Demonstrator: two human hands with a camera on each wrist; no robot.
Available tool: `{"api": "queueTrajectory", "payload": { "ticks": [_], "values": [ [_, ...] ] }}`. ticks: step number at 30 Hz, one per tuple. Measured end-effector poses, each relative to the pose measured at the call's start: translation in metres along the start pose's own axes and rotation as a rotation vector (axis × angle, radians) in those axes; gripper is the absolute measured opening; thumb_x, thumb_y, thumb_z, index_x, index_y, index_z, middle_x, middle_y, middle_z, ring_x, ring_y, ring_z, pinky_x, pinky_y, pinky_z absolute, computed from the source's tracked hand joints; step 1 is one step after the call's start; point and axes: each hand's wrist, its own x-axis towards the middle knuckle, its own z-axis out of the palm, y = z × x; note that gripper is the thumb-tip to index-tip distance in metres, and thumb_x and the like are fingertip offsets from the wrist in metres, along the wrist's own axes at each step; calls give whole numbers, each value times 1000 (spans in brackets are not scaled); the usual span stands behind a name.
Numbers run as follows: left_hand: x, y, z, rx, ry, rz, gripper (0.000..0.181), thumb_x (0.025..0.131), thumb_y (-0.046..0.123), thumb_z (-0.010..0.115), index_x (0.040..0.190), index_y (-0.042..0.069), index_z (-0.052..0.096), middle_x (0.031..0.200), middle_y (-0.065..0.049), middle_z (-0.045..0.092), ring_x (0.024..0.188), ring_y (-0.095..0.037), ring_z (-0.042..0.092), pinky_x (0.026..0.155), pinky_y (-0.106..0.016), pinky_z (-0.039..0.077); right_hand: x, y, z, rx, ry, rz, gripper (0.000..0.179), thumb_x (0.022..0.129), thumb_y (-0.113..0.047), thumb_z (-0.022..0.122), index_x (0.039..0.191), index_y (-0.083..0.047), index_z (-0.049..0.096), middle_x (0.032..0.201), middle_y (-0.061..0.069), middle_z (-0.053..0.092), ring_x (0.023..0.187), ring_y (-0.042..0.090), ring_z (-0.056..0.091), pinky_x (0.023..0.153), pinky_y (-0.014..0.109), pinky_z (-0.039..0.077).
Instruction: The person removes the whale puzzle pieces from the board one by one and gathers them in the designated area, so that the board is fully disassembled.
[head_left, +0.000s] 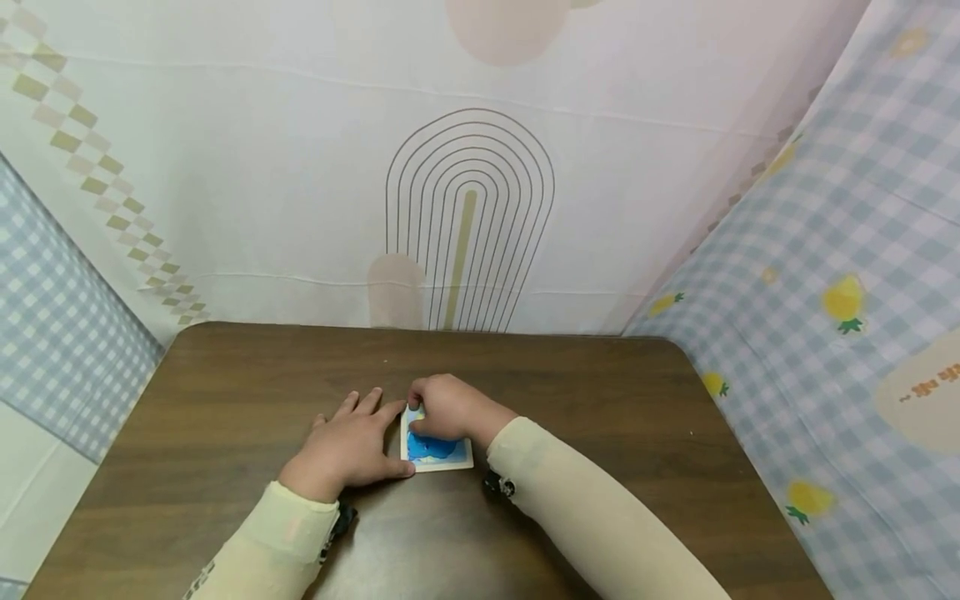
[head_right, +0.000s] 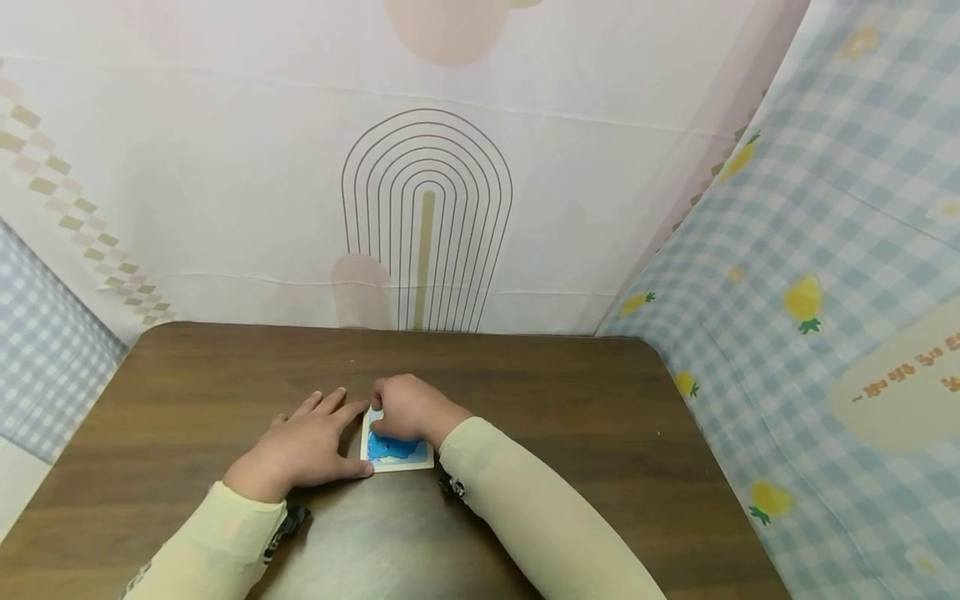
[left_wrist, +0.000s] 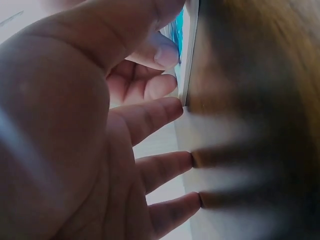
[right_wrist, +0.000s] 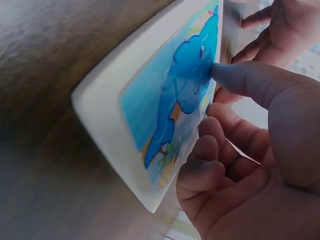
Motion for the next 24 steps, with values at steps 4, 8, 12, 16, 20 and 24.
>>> {"api": "queueTrajectory", "payload": {
  "ticks": [4,8,12,16,20,24],
  "values": [
    [1,-2,3,-1,13,-1,105,86,73,87,171,24,51,182,-23,36,166,-61,29,116,-96,27,4,0,0,36,-30,20,22,103,-31,82,117,-17,72,92,-5,67,78,13,60,81,30,55],
    [0,-3,5,-10,14,-6,106,84,72,89,170,24,51,182,-24,35,166,-61,29,115,-96,27,8,0,0,80,-65,38,19,102,-28,83,114,-19,71,84,-4,63,71,13,57,72,29,51],
    [0,-3,5,-11,18,-12,106,83,73,90,170,25,52,181,-24,36,166,-62,30,115,-96,26,9,0,1,111,-83,51,17,103,-26,83,111,-20,70,80,-3,62,66,12,56,65,28,49],
    [0,-3,4,-5,20,-13,108,82,75,89,170,25,52,181,-24,37,166,-61,30,115,-97,27,9,0,0,112,-90,62,17,102,-26,85,109,-21,70,77,-3,63,61,12,57,60,28,50],
    [1,-1,4,5,20,-16,108,82,76,89,170,26,52,181,-23,37,166,-61,31,115,-96,27,8,1,0,137,-81,68,17,101,-25,86,109,-20,72,76,-3,63,56,11,58,58,27,50],
    [2,-2,5,13,23,-19,108,81,76,89,170,27,52,181,-22,37,166,-60,31,115,-96,28,7,3,0,189,-64,73,17,100,-23,87,110,-18,73,75,-3,61,54,11,56,56,27,49]
  ]
}}
